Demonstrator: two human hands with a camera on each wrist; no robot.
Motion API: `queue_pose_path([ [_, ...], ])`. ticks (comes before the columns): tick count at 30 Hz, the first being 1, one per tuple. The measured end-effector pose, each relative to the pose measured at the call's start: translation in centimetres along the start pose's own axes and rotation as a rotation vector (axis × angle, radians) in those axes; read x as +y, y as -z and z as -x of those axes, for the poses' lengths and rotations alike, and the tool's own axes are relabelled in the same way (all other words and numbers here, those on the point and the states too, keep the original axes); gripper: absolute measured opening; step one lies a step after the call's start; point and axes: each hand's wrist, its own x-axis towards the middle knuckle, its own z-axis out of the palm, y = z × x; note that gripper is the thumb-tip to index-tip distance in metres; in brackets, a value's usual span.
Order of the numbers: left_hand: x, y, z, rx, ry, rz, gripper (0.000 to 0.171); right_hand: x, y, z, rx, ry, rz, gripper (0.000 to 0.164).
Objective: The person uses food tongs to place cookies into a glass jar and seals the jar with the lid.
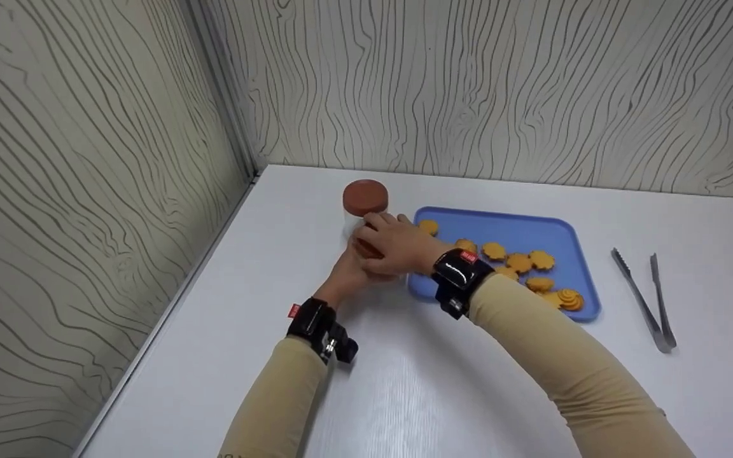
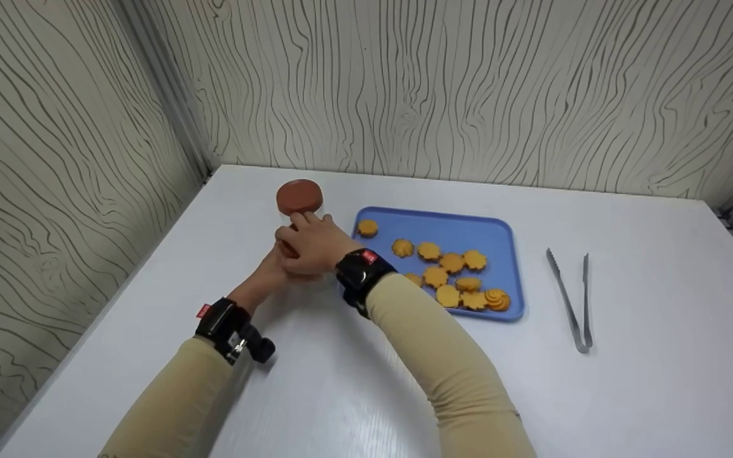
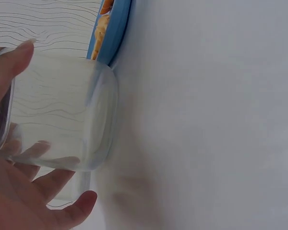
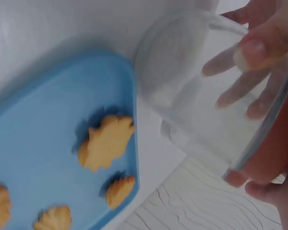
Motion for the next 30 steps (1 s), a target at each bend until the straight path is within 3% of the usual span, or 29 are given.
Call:
queue_pose_path([
  [8, 0.1, -0.2, 0.1, 0.018, 0.009, -0.041, 0.091, -0.5, -1.4, -0.7, 0.125, 0.004, -0.051, 0.03],
  [10, 0.0, -0.3, 0.1, 0.01, -0.025, -0.117, 0.089, -0.4, -1.5, -0.7, 0.128, 0.008, -0.043, 0.035],
  [13, -0.1, -0.4, 0.1, 0.008, -0.02, -0.157, 0.094, -0.2, -1.5, -0.2, 0.144, -0.012, -0.004, 0.05],
  [19, 0.1, -0.5, 0.4, 0.04, 0.064, -0.009, 0.106, 0.4, -1.0, 1.2, 0.156, -0.103, 0.081, 0.074],
  [24, 0.0, -0.4, 0.7, 0.072, 0.104, 0.071, 0.106, 0.7, -0.4, 1.8, 0.134, -0.106, 0.121, 0.071],
  [30, 0.0, -0.6, 0.7, 0.076, 0.116, 0.066, 0.105, 0.1, 0.5, 1.7, 0.028, -0.139, 0.076, 0.068],
])
